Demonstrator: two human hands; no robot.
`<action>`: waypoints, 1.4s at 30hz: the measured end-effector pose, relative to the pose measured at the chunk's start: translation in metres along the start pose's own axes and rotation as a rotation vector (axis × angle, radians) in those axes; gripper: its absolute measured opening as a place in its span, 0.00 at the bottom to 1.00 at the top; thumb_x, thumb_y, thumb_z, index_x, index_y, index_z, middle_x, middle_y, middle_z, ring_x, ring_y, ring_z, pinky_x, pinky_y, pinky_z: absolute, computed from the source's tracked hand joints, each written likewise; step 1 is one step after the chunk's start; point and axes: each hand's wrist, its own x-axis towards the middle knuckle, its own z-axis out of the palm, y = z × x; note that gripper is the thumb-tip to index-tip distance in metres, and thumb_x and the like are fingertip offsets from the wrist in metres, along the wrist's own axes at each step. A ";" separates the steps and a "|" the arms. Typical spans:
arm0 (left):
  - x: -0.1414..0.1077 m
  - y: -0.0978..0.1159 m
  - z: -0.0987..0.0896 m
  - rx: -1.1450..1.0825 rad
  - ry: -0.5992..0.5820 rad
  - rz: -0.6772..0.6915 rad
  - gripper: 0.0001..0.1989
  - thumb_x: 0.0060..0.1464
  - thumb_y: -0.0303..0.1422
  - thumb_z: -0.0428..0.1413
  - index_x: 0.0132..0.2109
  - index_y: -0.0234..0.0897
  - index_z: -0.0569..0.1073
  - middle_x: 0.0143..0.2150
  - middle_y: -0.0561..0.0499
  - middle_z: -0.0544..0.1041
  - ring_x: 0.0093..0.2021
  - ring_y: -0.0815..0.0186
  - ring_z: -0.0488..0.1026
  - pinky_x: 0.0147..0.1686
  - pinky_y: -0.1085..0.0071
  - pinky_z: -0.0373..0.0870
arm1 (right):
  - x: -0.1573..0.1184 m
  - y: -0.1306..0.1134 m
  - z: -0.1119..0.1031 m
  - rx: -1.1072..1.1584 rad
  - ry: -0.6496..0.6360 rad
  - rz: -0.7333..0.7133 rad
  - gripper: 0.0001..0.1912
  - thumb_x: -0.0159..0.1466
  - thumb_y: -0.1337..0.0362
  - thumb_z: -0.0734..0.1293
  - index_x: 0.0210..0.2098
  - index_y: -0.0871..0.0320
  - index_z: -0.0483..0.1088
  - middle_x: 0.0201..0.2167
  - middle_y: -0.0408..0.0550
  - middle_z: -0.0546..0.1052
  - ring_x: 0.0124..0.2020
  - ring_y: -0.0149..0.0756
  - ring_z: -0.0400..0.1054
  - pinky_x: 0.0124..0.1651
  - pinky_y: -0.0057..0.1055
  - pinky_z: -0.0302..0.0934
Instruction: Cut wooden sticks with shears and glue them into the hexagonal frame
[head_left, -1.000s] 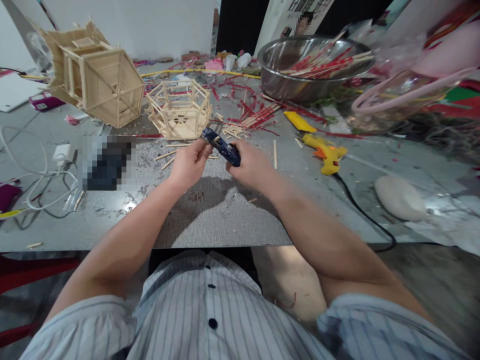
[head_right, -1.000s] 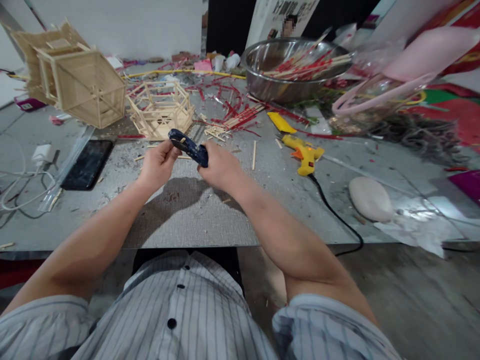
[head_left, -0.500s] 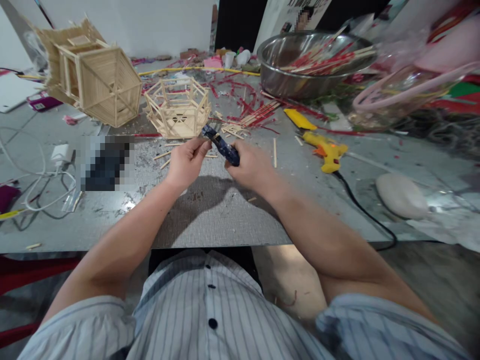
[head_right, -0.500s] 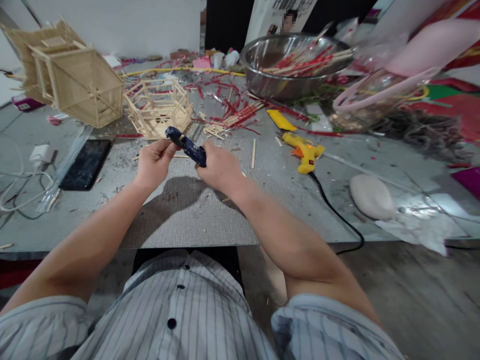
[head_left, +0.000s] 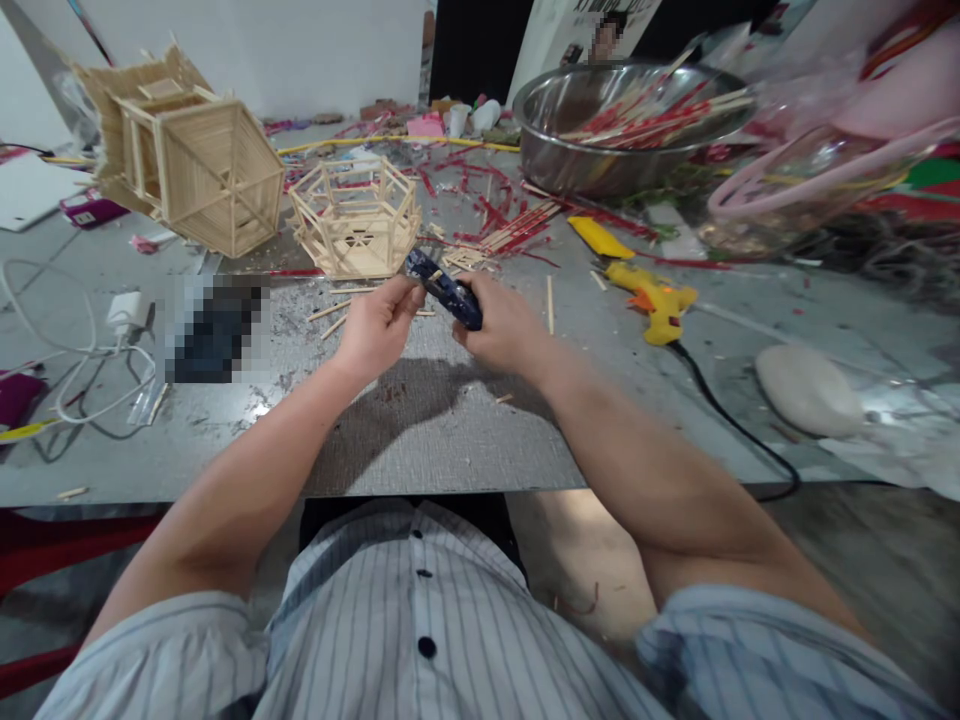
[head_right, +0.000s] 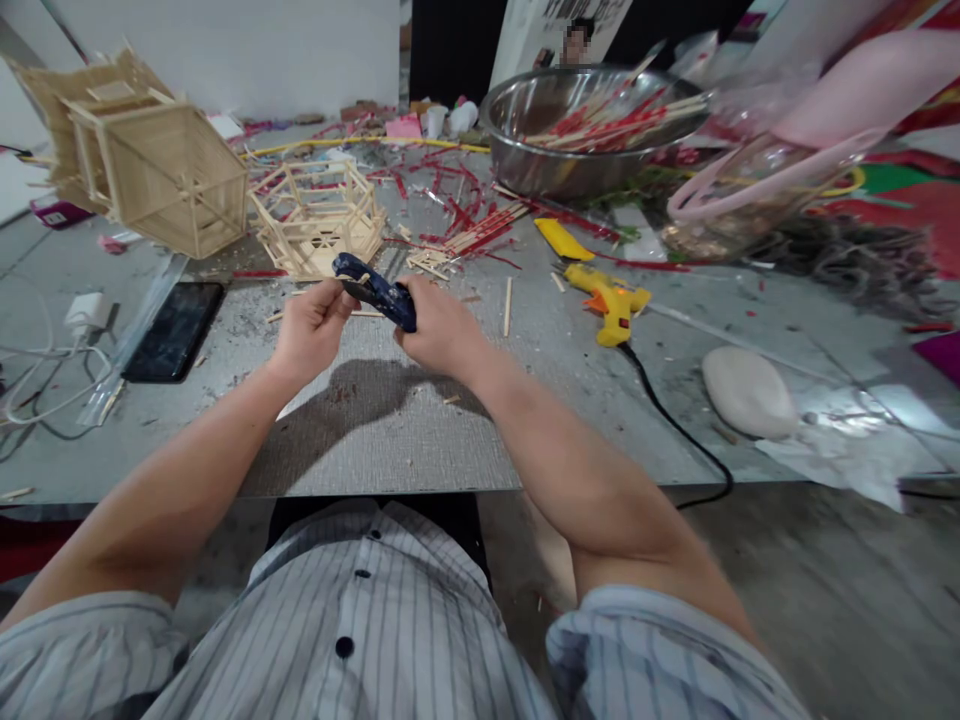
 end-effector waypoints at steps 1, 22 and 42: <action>0.001 0.001 -0.001 -0.035 -0.024 0.003 0.16 0.61 0.40 0.49 0.27 0.37 0.65 0.20 0.56 0.59 0.22 0.72 0.55 0.24 0.73 0.53 | 0.000 0.002 0.001 0.008 0.012 -0.029 0.27 0.53 0.68 0.61 0.53 0.61 0.62 0.49 0.59 0.74 0.51 0.51 0.66 0.52 0.43 0.59; 0.004 -0.004 -0.005 -0.409 -0.195 -0.048 0.23 0.56 0.54 0.52 0.29 0.38 0.63 0.19 0.59 0.53 0.19 0.75 0.50 0.19 0.75 0.49 | -0.001 0.002 0.000 -0.108 0.006 -0.045 0.29 0.51 0.62 0.59 0.53 0.62 0.63 0.50 0.60 0.74 0.51 0.55 0.67 0.49 0.48 0.61; 0.003 0.003 -0.010 -0.449 -0.250 -0.210 0.20 0.59 0.48 0.53 0.28 0.37 0.66 0.16 0.59 0.57 0.16 0.77 0.52 0.16 0.76 0.51 | -0.002 -0.003 -0.004 -0.106 -0.030 -0.010 0.24 0.53 0.64 0.61 0.51 0.57 0.65 0.46 0.56 0.75 0.49 0.53 0.68 0.48 0.46 0.60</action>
